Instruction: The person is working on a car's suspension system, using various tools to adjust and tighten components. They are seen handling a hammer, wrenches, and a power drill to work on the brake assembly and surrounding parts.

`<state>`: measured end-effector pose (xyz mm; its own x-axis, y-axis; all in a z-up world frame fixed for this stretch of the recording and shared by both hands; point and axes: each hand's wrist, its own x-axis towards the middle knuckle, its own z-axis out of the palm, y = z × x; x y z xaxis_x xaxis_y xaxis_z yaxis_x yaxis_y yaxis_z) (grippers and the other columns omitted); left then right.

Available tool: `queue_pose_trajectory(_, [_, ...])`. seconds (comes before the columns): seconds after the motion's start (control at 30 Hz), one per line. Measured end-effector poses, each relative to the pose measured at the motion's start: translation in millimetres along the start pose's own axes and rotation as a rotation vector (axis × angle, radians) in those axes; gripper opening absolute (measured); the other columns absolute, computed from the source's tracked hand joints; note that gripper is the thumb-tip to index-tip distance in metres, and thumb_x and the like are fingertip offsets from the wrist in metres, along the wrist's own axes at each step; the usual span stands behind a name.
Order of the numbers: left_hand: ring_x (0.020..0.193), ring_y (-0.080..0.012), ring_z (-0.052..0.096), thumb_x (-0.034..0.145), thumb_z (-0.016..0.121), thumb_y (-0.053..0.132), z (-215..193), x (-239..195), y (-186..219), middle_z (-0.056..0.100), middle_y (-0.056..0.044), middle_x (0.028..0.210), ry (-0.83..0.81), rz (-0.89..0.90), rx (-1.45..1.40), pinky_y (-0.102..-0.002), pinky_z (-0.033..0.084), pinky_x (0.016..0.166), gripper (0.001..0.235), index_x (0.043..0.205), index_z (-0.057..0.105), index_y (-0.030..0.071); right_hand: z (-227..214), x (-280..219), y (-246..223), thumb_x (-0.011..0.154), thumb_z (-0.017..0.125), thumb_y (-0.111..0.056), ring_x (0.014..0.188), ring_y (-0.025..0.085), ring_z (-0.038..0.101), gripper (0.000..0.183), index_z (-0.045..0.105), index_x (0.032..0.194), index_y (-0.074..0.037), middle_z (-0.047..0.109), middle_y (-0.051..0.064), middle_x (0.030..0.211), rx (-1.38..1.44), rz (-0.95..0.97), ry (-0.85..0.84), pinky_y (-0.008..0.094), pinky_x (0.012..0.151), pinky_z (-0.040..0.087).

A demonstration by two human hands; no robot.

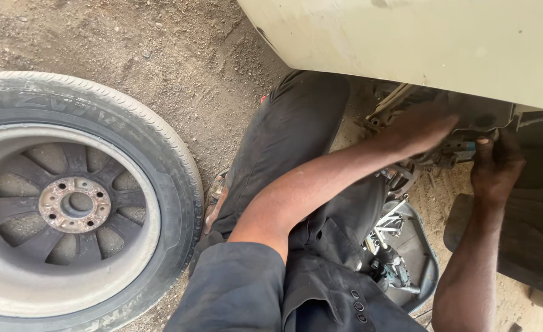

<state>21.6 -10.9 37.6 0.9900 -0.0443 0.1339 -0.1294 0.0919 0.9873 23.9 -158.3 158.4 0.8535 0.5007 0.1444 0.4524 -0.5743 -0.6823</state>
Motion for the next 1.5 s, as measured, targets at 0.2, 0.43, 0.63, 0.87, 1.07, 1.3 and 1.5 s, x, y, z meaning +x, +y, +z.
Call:
queue_pose_trajectory(0.2, [0.093, -0.0355, 0.063, 0.098, 0.021, 0.03, 19, 25, -21, 0.055, -0.034, 0.121, 0.66, 0.298, 0.354, -0.029, 0.06, 0.073, 0.062, 0.135, 0.049, -0.011, -4, -2, 4, 0.124, 0.066, -0.017, 0.114, 0.012, 0.062, 0.026, 0.061, 0.139, 0.004, 0.069, 0.007, 0.124, 0.003, -0.149, -0.077, 0.026, 0.103, 0.049])
queue_pose_trajectory(0.43, [0.051, -0.0142, 0.062, 0.094, 0.06, 0.044, -18, 25, -46, 0.068, 0.0, 0.059, 0.219, -0.041, -0.234, -0.034, 0.053, 0.054, 0.036, 0.087, 0.073, 0.011, -5, -1, 9, 0.121, 0.066, -0.016, 0.114, 0.014, 0.065, 0.026, 0.061, 0.138, 0.002, 0.07, 0.01, 0.125, -0.052, -0.174, -0.069, 0.027, 0.1, 0.052])
queue_pose_trajectory(0.63, [0.056, -0.0169, 0.066, 0.092, 0.062, 0.056, -17, 13, -39, 0.07, -0.006, 0.071, 0.325, 0.011, -0.034, -0.039, 0.057, 0.065, 0.056, 0.12, 0.067, 0.008, -6, -2, 10, 0.123, 0.065, -0.016, 0.116, 0.015, 0.065, 0.022, 0.063, 0.135, 0.002, 0.071, 0.01, 0.124, -0.058, -0.184, -0.07, 0.028, 0.103, 0.052])
queue_pose_trajectory(0.87, [0.098, -0.0278, 0.07, 0.082, 0.077, 0.047, -16, -3, -17, 0.07, -0.016, 0.107, 0.44, 0.138, 0.051, -0.044, 0.055, 0.09, 0.068, 0.127, 0.059, 0.0, -2, -1, 3, 0.123, 0.066, -0.017, 0.117, 0.014, 0.063, 0.024, 0.062, 0.135, 0.003, 0.069, 0.01, 0.124, -0.084, -0.179, -0.067, 0.028, 0.105, 0.051])
queue_pose_trajectory(1.07, [0.097, -0.0252, 0.072, 0.085, 0.075, 0.04, -20, -8, -12, 0.071, -0.014, 0.106, 0.329, 0.046, -0.039, -0.042, 0.056, 0.092, 0.062, 0.129, 0.059, 0.0, -1, -2, -3, 0.123, 0.066, -0.019, 0.119, 0.013, 0.062, 0.028, 0.062, 0.14, 0.003, 0.068, 0.009, 0.128, -0.063, -0.173, -0.089, 0.028, 0.107, 0.049])
queue_pose_trajectory(1.3, [0.064, -0.0191, 0.064, 0.096, 0.073, 0.041, -24, -3, -9, 0.072, -0.009, 0.075, 0.18, -0.135, -0.028, -0.037, 0.058, 0.065, 0.038, 0.101, 0.073, 0.003, -1, -1, -8, 0.12, 0.064, -0.021, 0.119, 0.014, 0.063, 0.032, 0.06, 0.143, 0.001, 0.068, 0.008, 0.129, -0.037, -0.164, -0.11, 0.027, 0.105, 0.05])
queue_pose_trajectory(1.5, [0.052, -0.0106, 0.061, 0.092, 0.068, 0.03, -36, 24, -21, 0.073, -0.001, 0.066, 0.445, 0.076, -0.205, -0.029, 0.059, 0.058, 0.021, 0.094, 0.076, 0.011, 3, 1, -8, 0.119, 0.066, -0.024, 0.116, 0.015, 0.066, 0.034, 0.062, 0.14, 0.003, 0.071, 0.01, 0.126, -0.092, -0.168, -0.076, 0.029, 0.102, 0.054])
